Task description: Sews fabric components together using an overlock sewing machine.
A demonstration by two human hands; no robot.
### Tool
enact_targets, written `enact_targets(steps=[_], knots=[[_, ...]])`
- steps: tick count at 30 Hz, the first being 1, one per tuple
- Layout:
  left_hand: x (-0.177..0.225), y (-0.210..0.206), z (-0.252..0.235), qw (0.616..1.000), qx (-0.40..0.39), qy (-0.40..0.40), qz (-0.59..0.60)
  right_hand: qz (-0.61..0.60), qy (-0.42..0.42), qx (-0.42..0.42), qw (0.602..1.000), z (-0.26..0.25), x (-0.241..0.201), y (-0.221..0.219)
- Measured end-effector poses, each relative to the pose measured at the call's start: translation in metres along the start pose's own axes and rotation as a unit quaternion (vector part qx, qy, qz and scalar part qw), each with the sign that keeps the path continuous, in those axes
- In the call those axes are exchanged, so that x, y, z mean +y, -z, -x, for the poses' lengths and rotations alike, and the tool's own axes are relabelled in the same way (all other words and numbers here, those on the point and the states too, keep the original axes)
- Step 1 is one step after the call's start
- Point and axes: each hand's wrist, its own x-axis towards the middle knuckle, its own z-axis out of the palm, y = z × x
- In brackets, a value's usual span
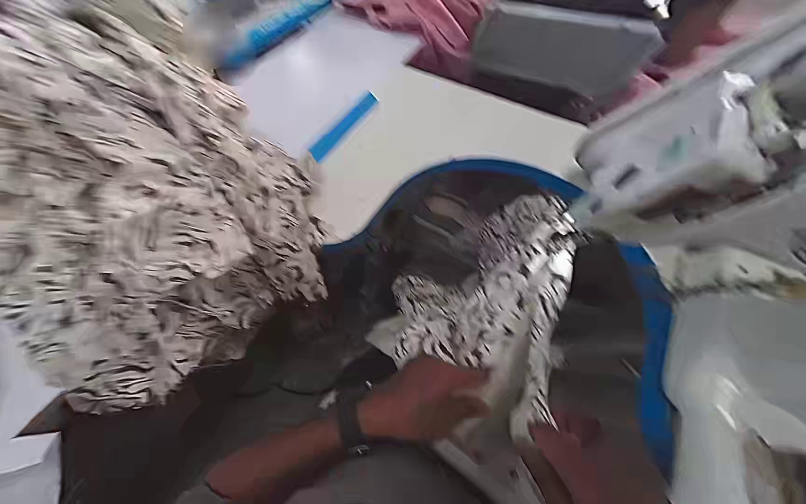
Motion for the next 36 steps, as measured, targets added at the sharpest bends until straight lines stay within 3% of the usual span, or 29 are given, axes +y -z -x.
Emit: enact_targets(steps=[2, 5, 14, 20, 24, 30, 36], knots=[[-0.004, -0.004, -0.005, 1.000, -0.011, -0.004, -0.014, 0.028, -0.019, 0.059, 0.998, 0.006, -0.003, -0.003], [-0.015, -0.008, -0.021, 0.997, 0.005, -0.050, -0.065, 0.100, 0.020, 0.121, 0.988, -0.011, -0.011, -0.023], [-0.036, 0.002, -0.071, 0.999, -0.005, -0.047, -0.012, 0.157, -0.062, 0.017, 0.985, -0.049, -0.016, -0.023], [-0.043, -0.016, -0.074, 0.980, 0.143, -0.131, -0.047, 0.237, -0.105, 0.096, 0.961, -0.060, -0.026, -0.017], [-0.047, -0.019, -0.070, 0.971, 0.170, -0.163, -0.034, 0.303, -0.111, 0.120, 0.939, -0.067, -0.018, -0.025], [-0.040, -0.017, -0.088, 0.972, 0.198, -0.124, -0.033, 0.283, -0.100, 0.222, 0.928, -0.082, 0.005, -0.036], [-0.046, -0.006, -0.117, 0.987, 0.120, -0.063, 0.090, 0.265, -0.108, 0.288, 0.914, -0.108, 0.032, -0.045]])
